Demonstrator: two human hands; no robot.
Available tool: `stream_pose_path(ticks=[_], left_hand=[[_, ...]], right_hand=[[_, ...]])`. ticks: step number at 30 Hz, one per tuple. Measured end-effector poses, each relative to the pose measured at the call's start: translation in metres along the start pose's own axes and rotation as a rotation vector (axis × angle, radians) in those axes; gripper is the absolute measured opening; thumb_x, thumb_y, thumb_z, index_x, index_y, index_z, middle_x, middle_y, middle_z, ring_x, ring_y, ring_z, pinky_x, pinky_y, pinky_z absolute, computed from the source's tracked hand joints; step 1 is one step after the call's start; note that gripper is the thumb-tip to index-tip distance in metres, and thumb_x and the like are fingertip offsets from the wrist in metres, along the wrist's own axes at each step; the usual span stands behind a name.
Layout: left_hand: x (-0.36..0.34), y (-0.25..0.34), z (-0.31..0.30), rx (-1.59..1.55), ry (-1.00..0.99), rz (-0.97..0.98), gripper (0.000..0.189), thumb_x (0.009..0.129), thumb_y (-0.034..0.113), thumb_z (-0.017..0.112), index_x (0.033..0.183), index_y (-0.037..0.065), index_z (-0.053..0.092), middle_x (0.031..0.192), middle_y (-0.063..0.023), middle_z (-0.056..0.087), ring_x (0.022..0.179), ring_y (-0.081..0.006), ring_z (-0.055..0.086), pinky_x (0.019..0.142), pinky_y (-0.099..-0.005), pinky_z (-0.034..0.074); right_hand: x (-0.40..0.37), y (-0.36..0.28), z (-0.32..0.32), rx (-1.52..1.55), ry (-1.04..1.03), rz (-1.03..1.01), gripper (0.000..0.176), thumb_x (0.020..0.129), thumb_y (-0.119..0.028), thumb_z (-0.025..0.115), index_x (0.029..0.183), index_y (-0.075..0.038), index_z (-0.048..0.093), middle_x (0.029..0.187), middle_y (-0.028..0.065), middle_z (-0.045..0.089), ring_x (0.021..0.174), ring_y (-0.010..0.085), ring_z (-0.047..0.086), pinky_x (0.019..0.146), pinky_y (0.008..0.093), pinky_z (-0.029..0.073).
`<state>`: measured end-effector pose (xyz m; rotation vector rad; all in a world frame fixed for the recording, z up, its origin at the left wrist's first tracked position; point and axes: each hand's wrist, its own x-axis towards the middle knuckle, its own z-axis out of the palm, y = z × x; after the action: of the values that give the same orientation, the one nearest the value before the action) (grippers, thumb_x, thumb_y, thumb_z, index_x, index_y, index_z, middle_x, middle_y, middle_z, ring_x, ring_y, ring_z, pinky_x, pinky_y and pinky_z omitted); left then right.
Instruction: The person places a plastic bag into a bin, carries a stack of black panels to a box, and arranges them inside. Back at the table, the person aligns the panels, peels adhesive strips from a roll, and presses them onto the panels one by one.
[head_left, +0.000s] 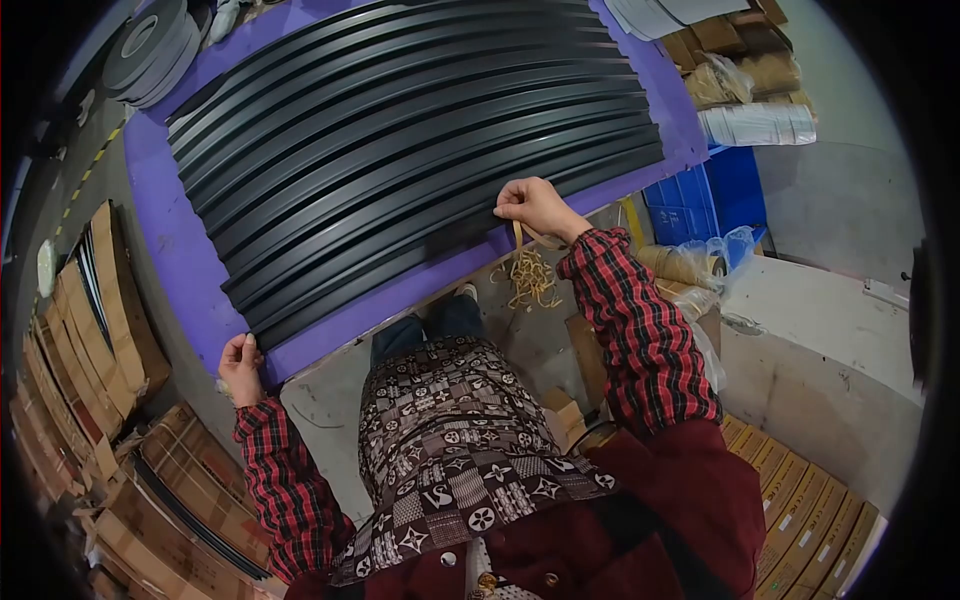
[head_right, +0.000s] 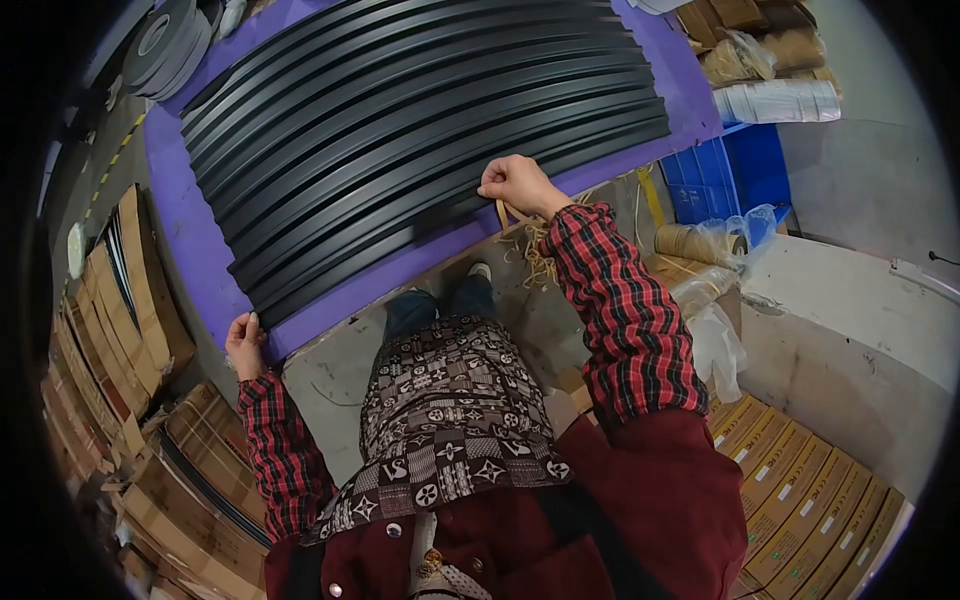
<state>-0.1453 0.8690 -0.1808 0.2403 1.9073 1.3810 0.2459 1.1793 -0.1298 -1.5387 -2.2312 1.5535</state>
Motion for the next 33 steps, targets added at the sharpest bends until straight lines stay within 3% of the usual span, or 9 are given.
stream_pose_path(ticks=[3, 10, 20, 21, 22, 24, 27, 30, 33], left_hand=[[0.000, 0.000, -0.001, 0.020, 0.005, -0.002, 0.011, 0.075, 0.012, 0.062, 0.080, 0.003, 0.057, 0.063, 0.0013, 0.051, 0.053, -0.0055, 0.045, 0.048, -0.0184, 0.037], [-0.001, 0.001, -0.002, 0.024, 0.007, -0.006, 0.013, 0.075, 0.012, 0.063, 0.081, 0.003, 0.057, 0.062, 0.0006, 0.052, 0.053, -0.0059, 0.045, 0.049, -0.0186, 0.037], [0.002, 0.003, -0.005, 0.037, -0.049, -0.019, 0.013, 0.076, 0.011, 0.061, 0.083, 0.001, 0.057, 0.066, -0.0012, 0.053, 0.056, -0.0080, 0.048, 0.051, -0.0202, 0.040], [-0.002, 0.013, 0.005, 0.495, 0.110, 0.248, 0.013, 0.076, 0.010, 0.060, 0.084, 0.001, 0.056, 0.070, -0.0032, 0.054, 0.061, -0.0107, 0.050, 0.053, -0.0222, 0.041], [-0.008, 0.025, 0.019, 0.947, 0.277, 0.521, 0.013, 0.075, 0.008, 0.058, 0.085, 0.000, 0.056, 0.074, -0.0052, 0.055, 0.065, -0.0133, 0.052, 0.056, -0.0242, 0.043], [-0.026, 0.060, 0.099, 0.502, 0.147, 0.564, 0.015, 0.074, 0.006, 0.057, 0.087, 0.000, 0.056, 0.084, -0.0104, 0.055, 0.074, -0.0214, 0.054, 0.063, -0.0297, 0.044], [-0.051, 0.079, 0.237, 0.633, -0.241, 0.971, 0.012, 0.074, 0.012, 0.055, 0.084, 0.005, 0.058, 0.083, -0.0103, 0.055, 0.081, -0.0271, 0.051, 0.072, -0.0368, 0.039], [-0.062, 0.057, 0.326, 0.672, -0.363, 0.906, 0.015, 0.072, 0.014, 0.057, 0.085, 0.008, 0.059, 0.082, -0.0074, 0.054, 0.082, -0.0259, 0.049, 0.068, -0.0363, 0.038], [-0.058, 0.035, 0.344, 0.702, -0.358, 0.942, 0.012, 0.072, 0.017, 0.055, 0.081, 0.012, 0.061, 0.078, -0.0060, 0.055, 0.078, -0.0265, 0.050, 0.067, -0.0366, 0.039]], right_hand=[[0.001, -0.016, 0.001, -0.205, 0.075, 0.062, 0.017, 0.066, -0.021, 0.064, 0.068, -0.005, 0.060, 0.065, 0.0087, 0.059, 0.065, 0.0213, 0.058, 0.060, 0.0299, 0.044], [0.004, -0.024, 0.003, -0.313, 0.122, 0.110, 0.018, 0.066, -0.020, 0.065, 0.065, -0.003, 0.059, 0.059, 0.0075, 0.057, 0.058, 0.0166, 0.056, 0.056, 0.0271, 0.043], [0.006, -0.034, 0.005, -0.421, 0.086, 0.203, 0.015, 0.064, -0.022, 0.060, 0.068, -0.007, 0.060, 0.070, 0.0104, 0.060, 0.073, 0.0271, 0.058, 0.065, 0.0352, 0.045], [0.007, -0.033, 0.005, -0.437, 0.086, 0.201, 0.015, 0.064, -0.022, 0.059, 0.069, -0.007, 0.060, 0.072, 0.0109, 0.060, 0.074, 0.0281, 0.058, 0.066, 0.0357, 0.045], [0.008, -0.027, 0.008, -0.461, 0.129, 0.150, 0.016, 0.064, -0.022, 0.058, 0.066, -0.007, 0.060, 0.067, 0.0096, 0.060, 0.069, 0.0270, 0.058, 0.062, 0.0346, 0.045], [0.007, -0.028, 0.009, -0.466, 0.130, 0.163, 0.015, 0.064, -0.021, 0.057, 0.067, -0.007, 0.059, 0.067, 0.0099, 0.060, 0.070, 0.0274, 0.058, 0.062, 0.0349, 0.045], [0.007, -0.033, 0.009, -0.505, 0.114, 0.172, 0.013, 0.064, -0.019, 0.054, 0.068, -0.007, 0.059, 0.070, 0.0118, 0.059, 0.073, 0.0289, 0.057, 0.063, 0.0363, 0.045], [0.007, -0.030, 0.012, -0.512, 0.141, 0.147, 0.017, 0.064, -0.021, 0.054, 0.070, -0.007, 0.059, 0.073, 0.0130, 0.060, 0.075, 0.0305, 0.057, 0.063, 0.0379, 0.045], [0.005, -0.027, 0.018, -0.532, 0.162, 0.123, 0.026, 0.064, -0.029, 0.054, 0.071, -0.005, 0.061, 0.073, 0.0150, 0.060, 0.073, 0.0318, 0.058, 0.062, 0.0403, 0.046]])
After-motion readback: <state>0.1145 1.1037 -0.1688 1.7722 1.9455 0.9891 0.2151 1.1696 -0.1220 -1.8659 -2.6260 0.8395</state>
